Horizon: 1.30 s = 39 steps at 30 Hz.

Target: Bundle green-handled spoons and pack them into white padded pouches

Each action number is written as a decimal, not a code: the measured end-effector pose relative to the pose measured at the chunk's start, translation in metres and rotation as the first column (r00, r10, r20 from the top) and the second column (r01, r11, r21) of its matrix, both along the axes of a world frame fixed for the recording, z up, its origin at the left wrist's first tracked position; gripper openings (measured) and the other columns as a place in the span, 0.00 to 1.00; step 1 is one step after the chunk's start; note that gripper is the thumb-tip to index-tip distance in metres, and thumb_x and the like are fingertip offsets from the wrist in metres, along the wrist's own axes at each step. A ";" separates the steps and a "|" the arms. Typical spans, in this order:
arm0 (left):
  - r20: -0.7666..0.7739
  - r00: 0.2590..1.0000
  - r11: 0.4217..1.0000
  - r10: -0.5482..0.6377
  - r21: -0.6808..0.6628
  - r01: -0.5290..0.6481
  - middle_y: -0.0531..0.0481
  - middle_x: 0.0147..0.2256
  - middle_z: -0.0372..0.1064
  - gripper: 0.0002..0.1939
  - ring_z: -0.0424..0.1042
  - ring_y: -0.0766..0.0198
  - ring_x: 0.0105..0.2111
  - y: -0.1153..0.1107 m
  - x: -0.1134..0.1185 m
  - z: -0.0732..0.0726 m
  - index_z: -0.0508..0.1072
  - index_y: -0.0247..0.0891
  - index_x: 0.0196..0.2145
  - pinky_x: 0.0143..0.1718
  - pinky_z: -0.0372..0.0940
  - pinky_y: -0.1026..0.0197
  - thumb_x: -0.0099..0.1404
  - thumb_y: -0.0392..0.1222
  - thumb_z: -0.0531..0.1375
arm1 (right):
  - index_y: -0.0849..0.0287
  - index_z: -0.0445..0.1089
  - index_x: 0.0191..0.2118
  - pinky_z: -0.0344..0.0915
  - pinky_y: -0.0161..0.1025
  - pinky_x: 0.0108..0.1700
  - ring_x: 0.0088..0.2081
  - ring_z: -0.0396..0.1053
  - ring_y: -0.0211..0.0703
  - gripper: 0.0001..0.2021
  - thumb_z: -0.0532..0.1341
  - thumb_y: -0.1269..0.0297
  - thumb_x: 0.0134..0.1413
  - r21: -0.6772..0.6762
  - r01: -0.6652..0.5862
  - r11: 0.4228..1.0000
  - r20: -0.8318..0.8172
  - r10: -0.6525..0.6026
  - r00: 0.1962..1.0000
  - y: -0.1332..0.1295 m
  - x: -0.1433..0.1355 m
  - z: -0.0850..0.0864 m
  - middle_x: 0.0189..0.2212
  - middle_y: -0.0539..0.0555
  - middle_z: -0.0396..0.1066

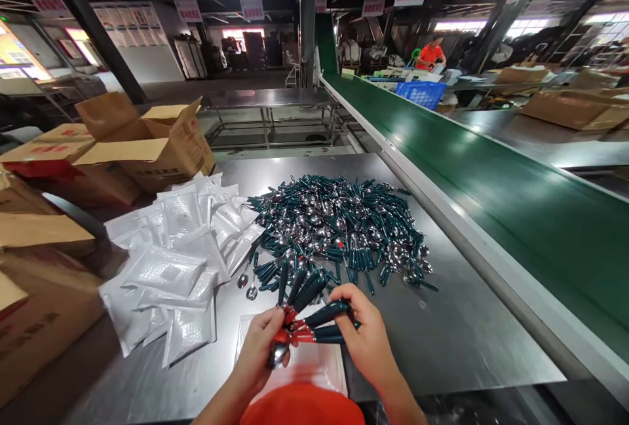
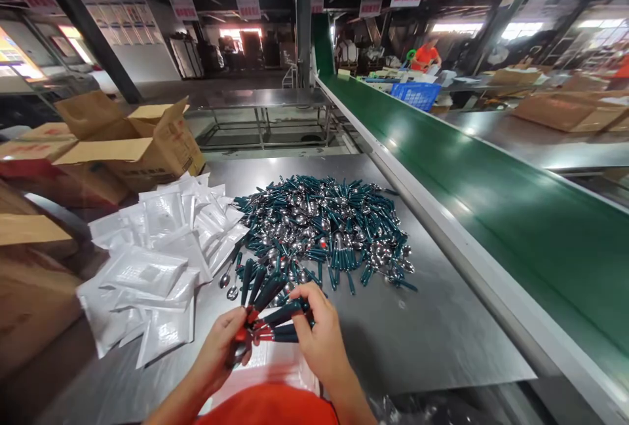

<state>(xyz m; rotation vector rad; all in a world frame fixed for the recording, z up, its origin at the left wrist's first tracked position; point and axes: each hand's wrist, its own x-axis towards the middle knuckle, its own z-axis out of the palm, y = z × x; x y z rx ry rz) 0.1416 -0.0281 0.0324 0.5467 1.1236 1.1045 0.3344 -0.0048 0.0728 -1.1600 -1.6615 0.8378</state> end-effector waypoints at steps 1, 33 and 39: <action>-0.005 1.000 1.000 0.008 -0.002 -0.008 0.50 0.17 0.69 0.26 0.60 0.72 0.11 0.000 0.000 0.000 0.71 0.34 0.24 0.12 0.52 0.69 0.49 0.63 0.67 | 0.56 0.67 0.34 0.65 0.34 0.30 0.30 0.68 0.40 0.06 0.54 0.64 0.60 0.002 0.021 1.000 -0.006 -0.021 1.000 -0.001 -0.001 -0.001 0.29 0.51 0.69; -0.108 0.982 0.987 -0.157 0.000 0.158 0.49 0.16 0.69 0.25 0.60 0.70 0.11 -0.007 0.003 -0.006 0.74 0.34 0.26 0.13 0.54 0.68 0.54 0.63 0.64 | 0.54 0.61 0.54 0.71 0.37 0.41 0.39 0.75 0.44 0.18 0.59 0.59 0.59 -0.011 0.069 0.998 0.074 -0.068 0.995 -0.004 0.005 -0.003 0.37 0.53 0.76; -0.233 0.952 0.978 -0.199 0.016 0.208 0.52 0.15 0.67 0.25 0.56 0.73 0.10 -0.007 0.000 -0.003 0.74 0.34 0.26 0.12 0.48 0.69 0.54 0.63 0.63 | 0.55 0.70 0.49 0.70 0.39 0.43 0.41 0.75 0.47 0.16 0.57 0.53 0.59 -0.093 0.033 0.995 0.111 -0.023 0.994 0.000 0.005 0.004 0.43 0.55 0.77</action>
